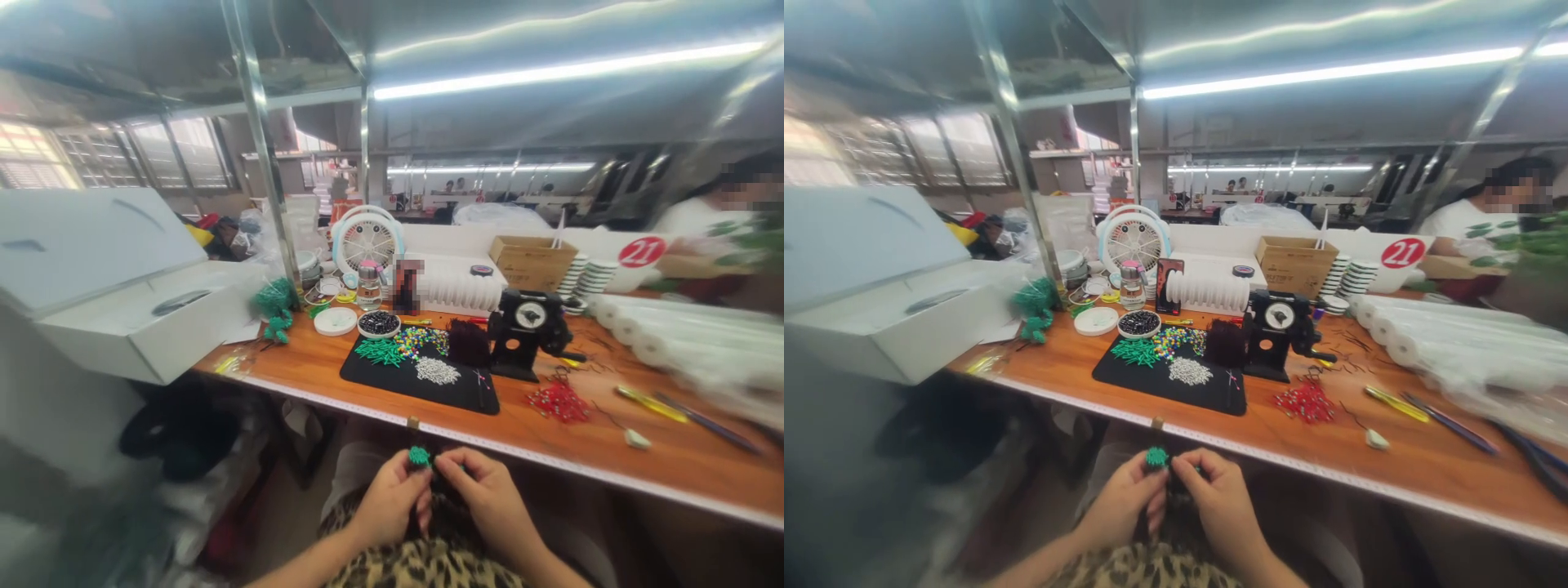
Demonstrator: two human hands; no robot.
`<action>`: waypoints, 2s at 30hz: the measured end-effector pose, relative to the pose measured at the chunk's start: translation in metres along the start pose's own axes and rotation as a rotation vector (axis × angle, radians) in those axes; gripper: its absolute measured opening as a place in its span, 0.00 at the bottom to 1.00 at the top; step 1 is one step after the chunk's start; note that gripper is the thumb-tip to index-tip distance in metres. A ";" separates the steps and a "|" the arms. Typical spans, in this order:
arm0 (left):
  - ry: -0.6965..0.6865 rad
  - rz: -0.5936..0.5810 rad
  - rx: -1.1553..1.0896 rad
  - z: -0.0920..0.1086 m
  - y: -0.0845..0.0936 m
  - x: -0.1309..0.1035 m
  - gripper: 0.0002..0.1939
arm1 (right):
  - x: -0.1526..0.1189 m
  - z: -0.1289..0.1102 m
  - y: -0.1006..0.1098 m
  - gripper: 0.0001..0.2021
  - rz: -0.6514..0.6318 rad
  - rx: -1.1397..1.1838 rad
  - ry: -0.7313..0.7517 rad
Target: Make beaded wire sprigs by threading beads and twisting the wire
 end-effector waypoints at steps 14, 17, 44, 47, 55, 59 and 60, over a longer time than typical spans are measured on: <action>0.055 0.074 -0.363 0.000 0.007 -0.005 0.25 | 0.005 0.016 -0.014 0.14 -0.053 0.258 -0.072; 0.067 0.093 -0.430 0.002 0.004 -0.006 0.27 | 0.007 0.015 -0.024 0.13 -0.094 0.375 -0.141; 0.042 0.144 -0.514 -0.002 0.014 -0.007 0.24 | 0.005 -0.001 -0.037 0.11 -0.163 0.583 -0.293; 0.039 0.152 -0.503 -0.003 0.015 -0.006 0.24 | 0.005 0.001 -0.038 0.11 -0.180 0.595 -0.312; 0.058 0.185 -0.459 0.001 0.013 -0.007 0.26 | 0.007 0.011 -0.037 0.14 -0.205 0.591 -0.300; 0.048 0.170 -0.410 0.002 0.013 -0.006 0.27 | 0.008 0.016 -0.035 0.17 -0.183 0.548 -0.299; 0.044 0.163 -0.392 0.002 0.012 -0.005 0.27 | 0.009 0.016 -0.033 0.19 -0.160 0.518 -0.287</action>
Point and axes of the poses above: each hand's wrist, its own x-axis towards the middle knuckle, its own y-axis out of the back of the hand, z = x × y, the point moved 6 cm from there along x, towards the middle knuckle, and after that the axes turned 11 degrees about -z, right-handed, at the moved point
